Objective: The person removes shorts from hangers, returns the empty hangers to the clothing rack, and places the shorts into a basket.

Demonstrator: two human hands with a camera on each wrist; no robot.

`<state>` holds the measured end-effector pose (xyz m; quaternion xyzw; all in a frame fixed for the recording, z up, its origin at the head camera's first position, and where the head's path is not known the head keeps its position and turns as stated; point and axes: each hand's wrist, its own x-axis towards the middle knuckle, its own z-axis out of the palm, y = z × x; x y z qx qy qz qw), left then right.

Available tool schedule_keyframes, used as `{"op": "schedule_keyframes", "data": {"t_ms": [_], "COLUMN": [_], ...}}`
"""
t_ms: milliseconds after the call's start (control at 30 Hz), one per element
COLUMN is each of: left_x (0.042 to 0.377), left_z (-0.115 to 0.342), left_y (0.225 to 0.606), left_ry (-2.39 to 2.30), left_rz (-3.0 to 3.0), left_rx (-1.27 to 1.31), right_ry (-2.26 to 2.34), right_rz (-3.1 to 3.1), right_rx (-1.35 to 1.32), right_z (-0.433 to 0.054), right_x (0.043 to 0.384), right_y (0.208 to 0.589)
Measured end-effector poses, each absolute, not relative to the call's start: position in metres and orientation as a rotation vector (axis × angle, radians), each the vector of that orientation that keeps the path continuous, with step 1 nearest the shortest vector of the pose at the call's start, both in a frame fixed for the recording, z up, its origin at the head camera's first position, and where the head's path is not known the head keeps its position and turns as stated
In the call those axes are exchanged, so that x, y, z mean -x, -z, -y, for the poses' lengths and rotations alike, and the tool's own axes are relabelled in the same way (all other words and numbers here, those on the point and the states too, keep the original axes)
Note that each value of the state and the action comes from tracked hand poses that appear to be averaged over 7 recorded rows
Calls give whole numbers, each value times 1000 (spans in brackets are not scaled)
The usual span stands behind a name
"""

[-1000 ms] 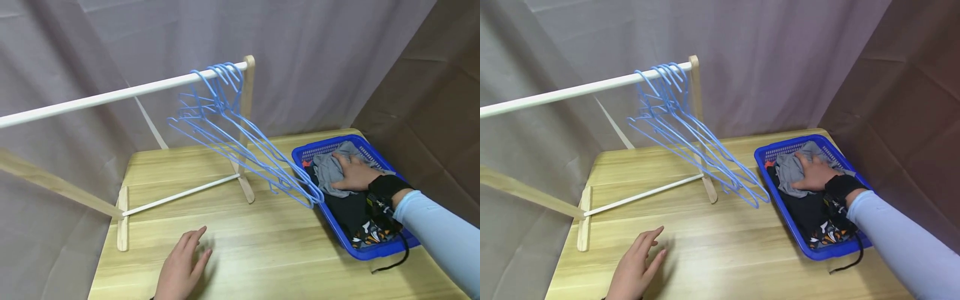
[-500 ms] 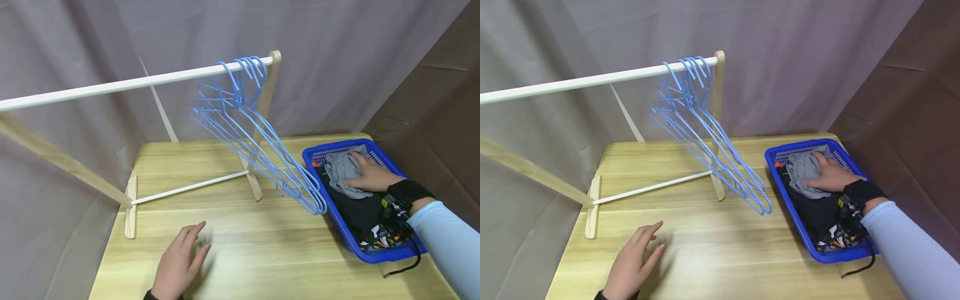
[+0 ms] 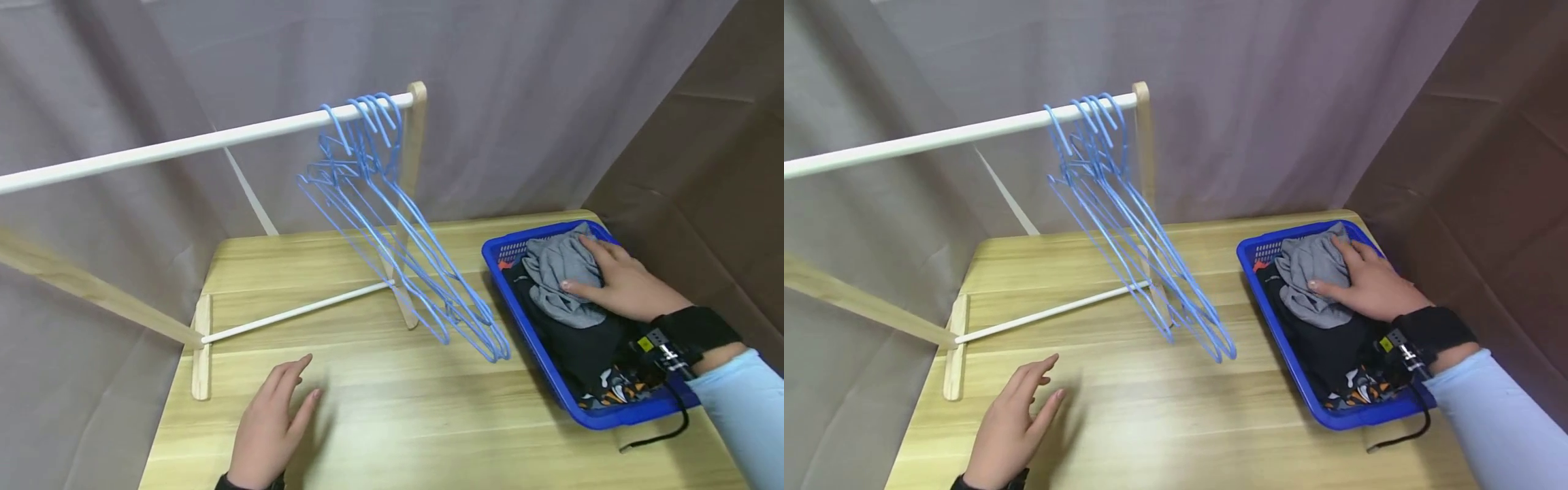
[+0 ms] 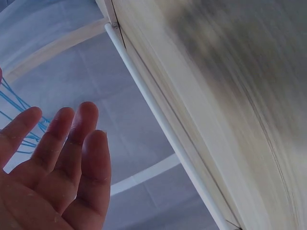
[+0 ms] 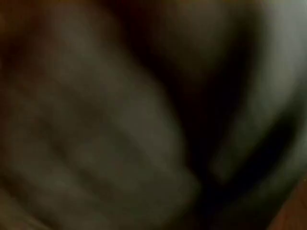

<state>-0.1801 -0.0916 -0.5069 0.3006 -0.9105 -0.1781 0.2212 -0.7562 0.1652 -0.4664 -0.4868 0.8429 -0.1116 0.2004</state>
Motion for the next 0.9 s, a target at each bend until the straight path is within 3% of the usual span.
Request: {"op": "schedule_keyframes", "data": {"t_ms": [333,433,633,733,900], "left_x": [148,136,123,123,136], "left_z": [93,93,96,97,102], "left_y": [496,493,491,492,493], "left_ry": [473,472,444,453,460], "left_rz": [2517,2495,2474,2467,2512], "left_rx": [-924,-972,-989,-990,-945], "right_ry": [623,757,664,514,320], "right_rz": [-2570,-2568,-2580,-2448,-2317], "right_rx": [1589,1570,1261,1225,1202], "right_z": [-165,-162,-169,-165,-180], "right_x": [629,613,669,702,722], "right_y": [431,433,442,457,484]}}
